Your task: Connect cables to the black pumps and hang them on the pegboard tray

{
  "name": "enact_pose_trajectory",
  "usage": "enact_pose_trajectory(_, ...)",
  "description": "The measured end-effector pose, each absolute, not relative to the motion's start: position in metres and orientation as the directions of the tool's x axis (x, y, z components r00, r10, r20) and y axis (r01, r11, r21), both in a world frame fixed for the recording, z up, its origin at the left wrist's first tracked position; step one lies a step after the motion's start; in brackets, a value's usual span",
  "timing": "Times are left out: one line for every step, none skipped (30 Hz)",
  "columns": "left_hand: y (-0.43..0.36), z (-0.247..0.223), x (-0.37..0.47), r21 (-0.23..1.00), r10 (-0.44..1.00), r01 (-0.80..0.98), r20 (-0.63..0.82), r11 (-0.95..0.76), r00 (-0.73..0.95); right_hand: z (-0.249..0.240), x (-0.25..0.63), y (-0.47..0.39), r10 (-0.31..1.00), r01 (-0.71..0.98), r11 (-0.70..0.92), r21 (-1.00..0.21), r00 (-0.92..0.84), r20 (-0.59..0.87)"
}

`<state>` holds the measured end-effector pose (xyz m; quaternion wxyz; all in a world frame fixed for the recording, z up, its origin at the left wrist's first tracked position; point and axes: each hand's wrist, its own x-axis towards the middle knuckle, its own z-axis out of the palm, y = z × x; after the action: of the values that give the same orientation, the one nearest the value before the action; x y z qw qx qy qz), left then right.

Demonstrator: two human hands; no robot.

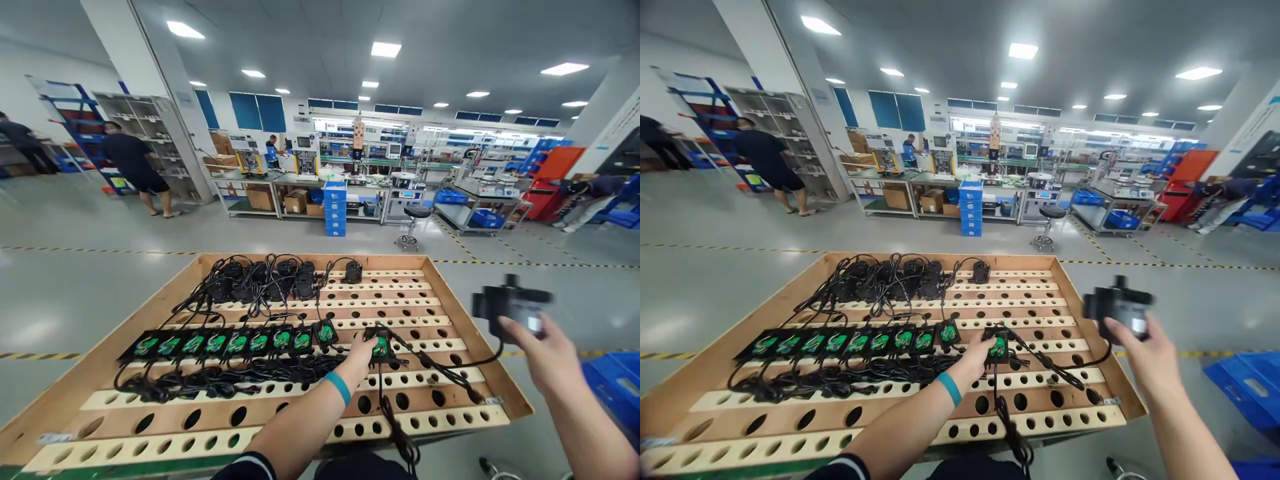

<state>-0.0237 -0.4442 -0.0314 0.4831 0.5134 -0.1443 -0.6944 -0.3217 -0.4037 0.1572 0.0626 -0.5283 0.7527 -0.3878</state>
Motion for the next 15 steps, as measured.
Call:
enact_pose_trajectory(-0.447, -0.040, -0.018, 0.701, -0.814, 0.509, -0.581, -0.499, 0.001, 0.159, -0.305, -0.420, -0.865, -0.749, 0.149, -0.646, -0.415, 0.282)
enact_pose_trajectory(-0.449, -0.048, -0.014, 0.703, -0.808, 0.498, -0.589, -0.508, 0.006, 0.159, -0.288, -0.436, -0.893, -0.756, 0.148, -0.638, -0.379, 0.242)
enact_pose_trajectory(-0.450, -0.055, -0.011, 0.702, -0.802, 0.489, -0.598, -0.518, 0.009, 0.157, -0.271, -0.453, -0.926, -0.774, 0.131, -0.620, -0.320, 0.203)
enact_pose_trajectory(-0.451, -0.061, -0.008, 0.701, -0.796, 0.483, -0.606, -0.526, 0.013, 0.153, -0.254, -0.471, -0.956, -0.802, 0.097, -0.590, -0.239, 0.169)
enact_pose_trajectory(-0.450, -0.066, -0.006, 0.700, -0.792, 0.479, -0.611, -0.530, 0.016, 0.147, -0.236, -0.489, -0.979, -0.839, 0.051, -0.542, -0.150, 0.140)
enact_pose_trajectory(-0.448, -0.069, -0.005, 0.700, -0.791, 0.478, -0.612, -0.531, 0.019, 0.141, -0.218, -0.507, -0.993, -0.886, 0.002, -0.463, -0.057, 0.104)
enact_pose_trajectory(-0.446, -0.071, -0.003, 0.702, -0.793, 0.479, -0.609, -0.527, 0.021, 0.132, -0.199, -0.525, -0.998, -0.932, -0.050, -0.359, 0.034, 0.052)
enact_pose_trajectory(-0.442, -0.073, -0.002, 0.704, -0.796, 0.482, -0.605, -0.521, 0.023, 0.123, -0.181, -0.543, -0.994, -0.964, -0.104, -0.246, 0.110, -0.011)
enact_pose_trajectory(-0.438, -0.073, -0.001, 0.707, -0.800, 0.485, -0.600, -0.515, 0.024, 0.113, -0.163, -0.561, -0.983, -0.978, -0.156, -0.140, 0.168, -0.079)
enact_pose_trajectory(-0.434, -0.074, 0.001, 0.708, -0.802, 0.488, -0.597, -0.510, 0.028, 0.103, -0.146, -0.578, -0.968, -0.978, -0.200, -0.056, 0.206, -0.143)
enact_pose_trajectory(-0.430, -0.075, 0.002, 0.711, -0.805, 0.492, -0.592, -0.502, 0.034, 0.092, -0.129, -0.595, -0.953, -0.971, -0.237, -0.001, 0.233, -0.196)
enact_pose_trajectory(-0.426, -0.077, 0.003, 0.714, -0.809, 0.497, -0.586, -0.493, 0.040, 0.081, -0.113, -0.610, -0.938, -0.963, -0.267, 0.027, 0.254, -0.236)
enact_pose_trajectory(-0.422, -0.079, 0.004, 0.714, -0.812, 0.506, -0.582, -0.484, 0.043, 0.069, -0.098, -0.624, -0.925, -0.956, -0.291, 0.041, 0.271, -0.267)
enact_pose_trajectory(-0.418, -0.081, 0.004, 0.709, -0.815, 0.518, -0.578, -0.478, 0.039, 0.058, -0.085, -0.637, -0.912, -0.947, -0.315, 0.061, 0.285, -0.295)
enact_pose_trajectory(-0.415, -0.083, 0.005, 0.701, -0.818, 0.534, -0.574, -0.473, 0.028, 0.046, -0.074, -0.648, -0.901, -0.939, -0.336, 0.079, 0.296, -0.319)
